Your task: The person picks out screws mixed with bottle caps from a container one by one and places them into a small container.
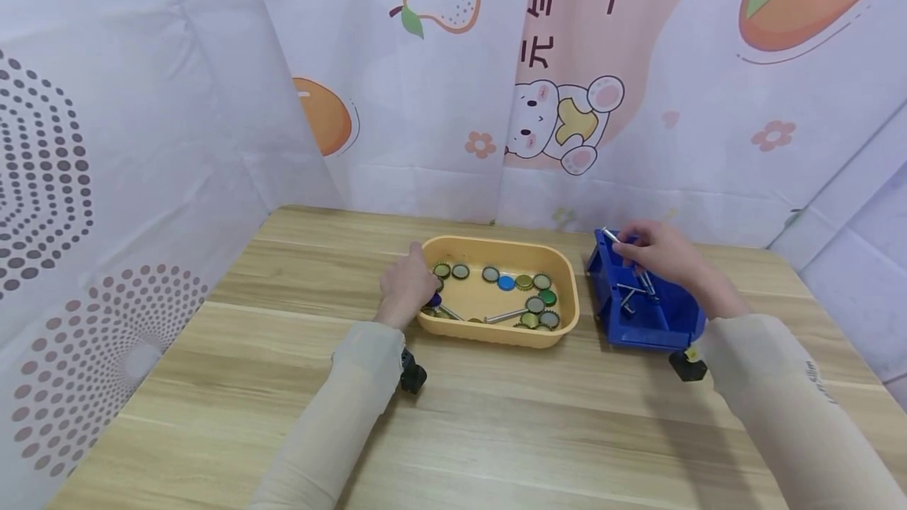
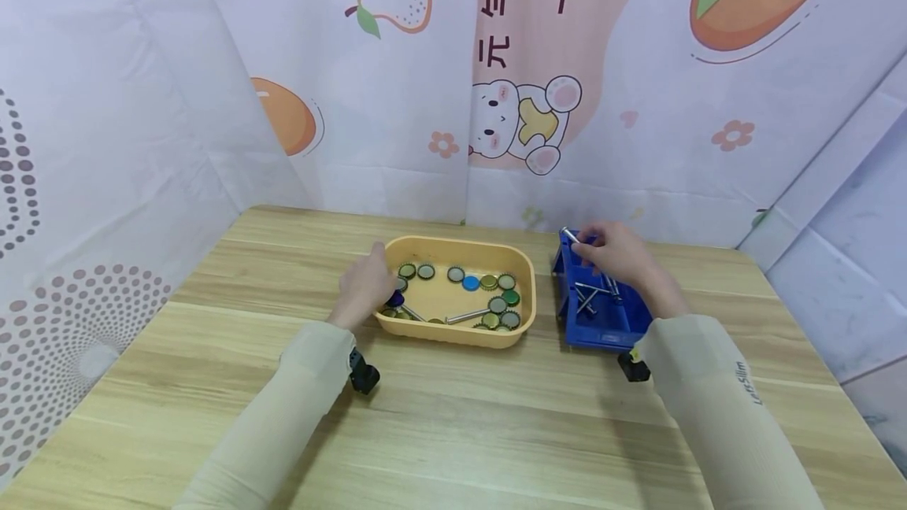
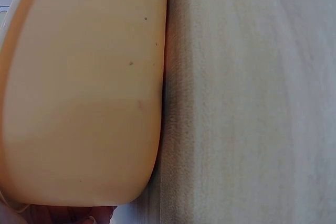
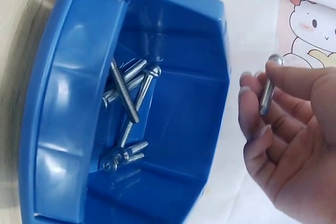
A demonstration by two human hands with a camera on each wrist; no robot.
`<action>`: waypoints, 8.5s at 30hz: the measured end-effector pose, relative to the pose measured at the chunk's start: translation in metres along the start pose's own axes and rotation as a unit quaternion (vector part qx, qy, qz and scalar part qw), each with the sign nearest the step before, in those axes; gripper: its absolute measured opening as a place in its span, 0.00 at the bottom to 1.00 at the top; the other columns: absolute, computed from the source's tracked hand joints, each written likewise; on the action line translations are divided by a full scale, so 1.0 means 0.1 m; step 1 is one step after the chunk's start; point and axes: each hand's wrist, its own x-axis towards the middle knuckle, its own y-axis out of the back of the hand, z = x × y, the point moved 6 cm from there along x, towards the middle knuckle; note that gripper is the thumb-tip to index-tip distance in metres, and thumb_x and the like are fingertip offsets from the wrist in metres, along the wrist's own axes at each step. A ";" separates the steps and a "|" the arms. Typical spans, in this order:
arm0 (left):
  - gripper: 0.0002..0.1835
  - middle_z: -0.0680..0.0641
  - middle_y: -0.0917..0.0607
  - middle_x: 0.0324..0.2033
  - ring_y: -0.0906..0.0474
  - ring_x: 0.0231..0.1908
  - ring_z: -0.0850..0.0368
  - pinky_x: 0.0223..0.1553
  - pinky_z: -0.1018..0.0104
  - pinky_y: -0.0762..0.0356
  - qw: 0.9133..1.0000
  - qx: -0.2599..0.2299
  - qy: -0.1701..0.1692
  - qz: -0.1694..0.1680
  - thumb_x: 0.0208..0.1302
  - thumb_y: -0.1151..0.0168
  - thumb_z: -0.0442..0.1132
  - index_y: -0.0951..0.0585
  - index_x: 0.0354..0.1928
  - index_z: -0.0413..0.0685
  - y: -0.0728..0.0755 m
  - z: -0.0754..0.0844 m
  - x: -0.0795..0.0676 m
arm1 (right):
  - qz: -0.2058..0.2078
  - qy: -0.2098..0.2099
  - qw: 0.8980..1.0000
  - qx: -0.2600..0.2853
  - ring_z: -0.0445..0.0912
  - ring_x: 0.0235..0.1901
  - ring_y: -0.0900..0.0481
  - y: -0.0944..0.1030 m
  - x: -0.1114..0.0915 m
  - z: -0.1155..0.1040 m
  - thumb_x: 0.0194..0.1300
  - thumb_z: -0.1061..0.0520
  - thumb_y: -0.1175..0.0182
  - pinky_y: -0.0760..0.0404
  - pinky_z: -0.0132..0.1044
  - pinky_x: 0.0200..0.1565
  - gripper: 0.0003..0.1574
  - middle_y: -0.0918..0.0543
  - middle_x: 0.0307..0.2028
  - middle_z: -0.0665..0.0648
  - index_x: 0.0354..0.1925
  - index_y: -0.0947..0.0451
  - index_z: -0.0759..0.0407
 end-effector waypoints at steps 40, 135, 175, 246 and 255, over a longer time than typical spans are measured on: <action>0.26 0.44 0.19 0.29 0.25 0.28 0.50 0.24 0.62 0.34 1.000 0.000 -0.001 0.008 0.60 0.33 0.45 0.31 0.57 0.46 -0.02 -0.01 0.02 | 0.066 -0.057 0.988 -0.131 0.52 0.26 0.25 -0.05 -0.04 0.05 0.69 0.56 0.48 0.25 0.47 0.31 0.18 0.17 0.31 0.66 0.44 0.22 0.72; 0.22 0.44 0.20 0.29 0.24 0.27 0.50 0.23 0.62 0.34 1.000 -0.011 0.001 -0.002 0.63 0.37 0.42 0.31 0.56 0.47 -0.01 -0.01 0.01 | -0.289 0.068 0.942 -0.158 0.45 0.37 0.29 -1.48 0.16 -0.94 0.60 0.70 0.46 0.28 0.38 0.44 0.15 0.23 0.36 0.51 0.39 0.24 0.51; 0.27 0.44 0.20 0.29 0.26 0.26 0.51 0.23 0.64 0.35 1.000 -0.007 0.004 -0.002 0.61 0.35 0.43 0.32 0.59 0.46 -0.01 -0.02 0.01 | -0.184 0.029 0.982 -0.045 0.42 0.17 0.22 -1.24 0.17 -0.88 0.65 0.54 0.35 0.22 0.32 0.24 0.08 0.19 0.20 0.54 0.36 0.22 0.58; 0.26 0.45 0.20 0.28 0.26 0.26 0.51 0.23 0.63 0.35 1.000 -0.005 -0.004 0.003 0.61 0.35 0.44 0.31 0.58 0.46 -0.01 0.00 0.01 | 0.001 -0.047 0.995 0.084 0.40 0.23 0.20 -0.03 0.05 -0.04 0.71 0.53 0.41 0.18 0.32 0.28 0.20 0.16 0.25 0.55 0.46 0.29 0.71; 0.24 0.45 0.21 0.28 0.26 0.25 0.51 0.23 0.63 0.36 1.000 -0.004 -0.004 0.003 0.62 0.37 0.42 0.31 0.58 0.45 -0.02 -0.01 0.02 | 0.014 -0.091 0.995 0.028 0.44 0.23 0.18 -0.03 0.01 0.22 0.71 0.52 0.42 0.23 0.32 0.29 0.19 0.17 0.23 0.55 0.39 0.28 0.71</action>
